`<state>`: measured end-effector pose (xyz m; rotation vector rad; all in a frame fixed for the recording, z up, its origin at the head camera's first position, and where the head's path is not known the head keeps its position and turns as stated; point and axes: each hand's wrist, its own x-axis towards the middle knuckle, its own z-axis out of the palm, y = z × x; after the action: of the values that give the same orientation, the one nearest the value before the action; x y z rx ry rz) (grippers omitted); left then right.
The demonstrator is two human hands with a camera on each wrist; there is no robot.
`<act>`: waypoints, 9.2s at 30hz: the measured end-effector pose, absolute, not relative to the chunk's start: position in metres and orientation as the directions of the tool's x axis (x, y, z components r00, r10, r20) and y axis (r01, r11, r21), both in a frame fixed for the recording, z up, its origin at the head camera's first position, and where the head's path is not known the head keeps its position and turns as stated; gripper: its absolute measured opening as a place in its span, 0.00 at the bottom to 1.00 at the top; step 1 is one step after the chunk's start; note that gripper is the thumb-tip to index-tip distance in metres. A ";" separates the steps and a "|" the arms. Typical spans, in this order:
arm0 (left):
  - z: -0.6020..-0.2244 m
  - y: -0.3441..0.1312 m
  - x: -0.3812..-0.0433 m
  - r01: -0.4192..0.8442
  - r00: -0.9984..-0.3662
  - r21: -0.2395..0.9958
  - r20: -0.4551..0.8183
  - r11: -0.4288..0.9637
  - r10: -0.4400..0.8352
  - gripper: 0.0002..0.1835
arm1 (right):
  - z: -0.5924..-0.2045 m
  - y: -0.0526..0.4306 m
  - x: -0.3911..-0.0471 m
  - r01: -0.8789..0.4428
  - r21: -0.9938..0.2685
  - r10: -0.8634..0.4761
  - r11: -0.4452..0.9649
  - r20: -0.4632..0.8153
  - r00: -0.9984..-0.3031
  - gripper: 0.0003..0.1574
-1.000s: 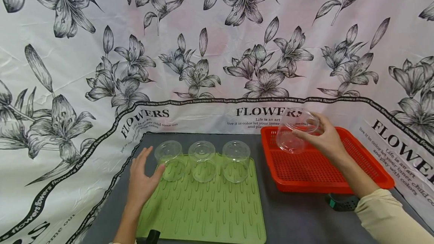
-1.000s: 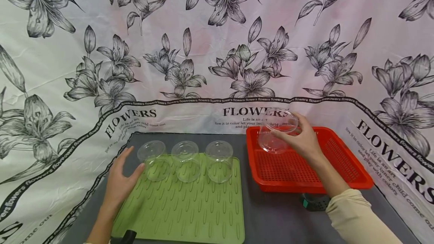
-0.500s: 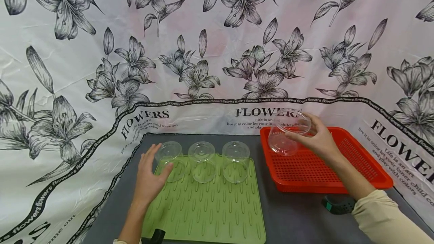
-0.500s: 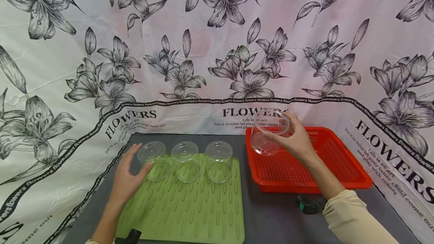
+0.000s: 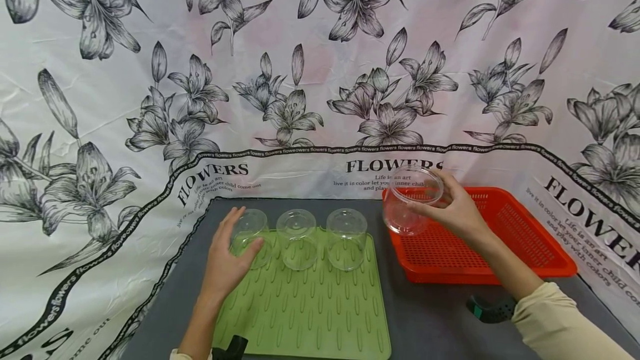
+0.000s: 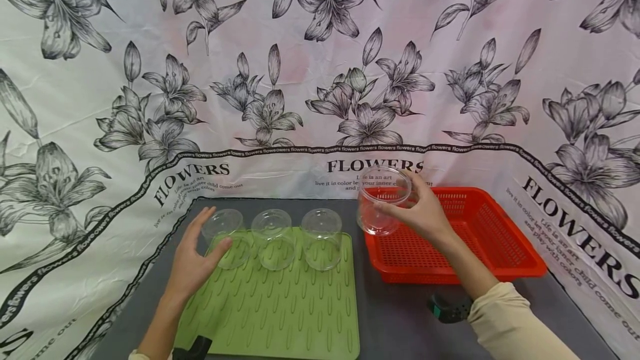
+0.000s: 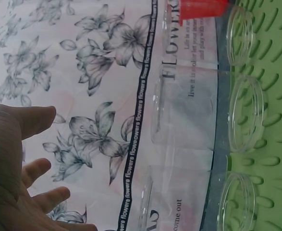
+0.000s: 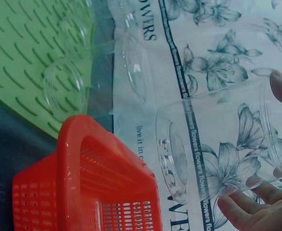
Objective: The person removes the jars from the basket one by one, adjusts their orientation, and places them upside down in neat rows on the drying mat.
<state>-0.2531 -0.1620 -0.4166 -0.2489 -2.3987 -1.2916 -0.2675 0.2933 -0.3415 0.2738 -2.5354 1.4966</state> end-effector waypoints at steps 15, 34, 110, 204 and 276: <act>-0.404 -0.150 -0.250 0.354 -0.908 0.768 0.418 0.534 0.000 0.45 | -0.344 0.278 -0.263 -0.302 -0.834 -0.114 0.461 0.282 -0.953 0.57; -0.395 -0.130 -0.243 0.399 -0.909 0.771 0.403 0.497 0.104 0.43 | -0.350 0.256 -0.253 -0.334 -0.837 -0.205 0.432 0.269 -0.941 0.56; -0.379 -0.069 -0.228 0.407 -0.781 0.889 0.220 0.210 0.584 0.56 | -0.381 0.203 -0.217 -0.598 -0.703 -0.499 0.384 0.386 -0.776 0.75; -0.360 -0.071 -0.221 0.544 -0.788 0.533 0.059 0.648 0.613 0.68 | -0.389 0.200 -0.207 -0.707 -0.560 -0.612 0.431 0.395 -0.686 0.60; -0.408 -0.091 -0.232 0.482 -0.682 0.875 0.408 -0.047 0.607 0.60 | -0.397 0.167 -0.213 -0.495 -0.839 -0.504 -0.225 0.535 -0.678 0.66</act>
<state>-0.2324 -0.0909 -0.4080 -1.2848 -2.2375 -1.9686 -0.2130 0.1670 -0.3974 1.2638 -1.9603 2.1148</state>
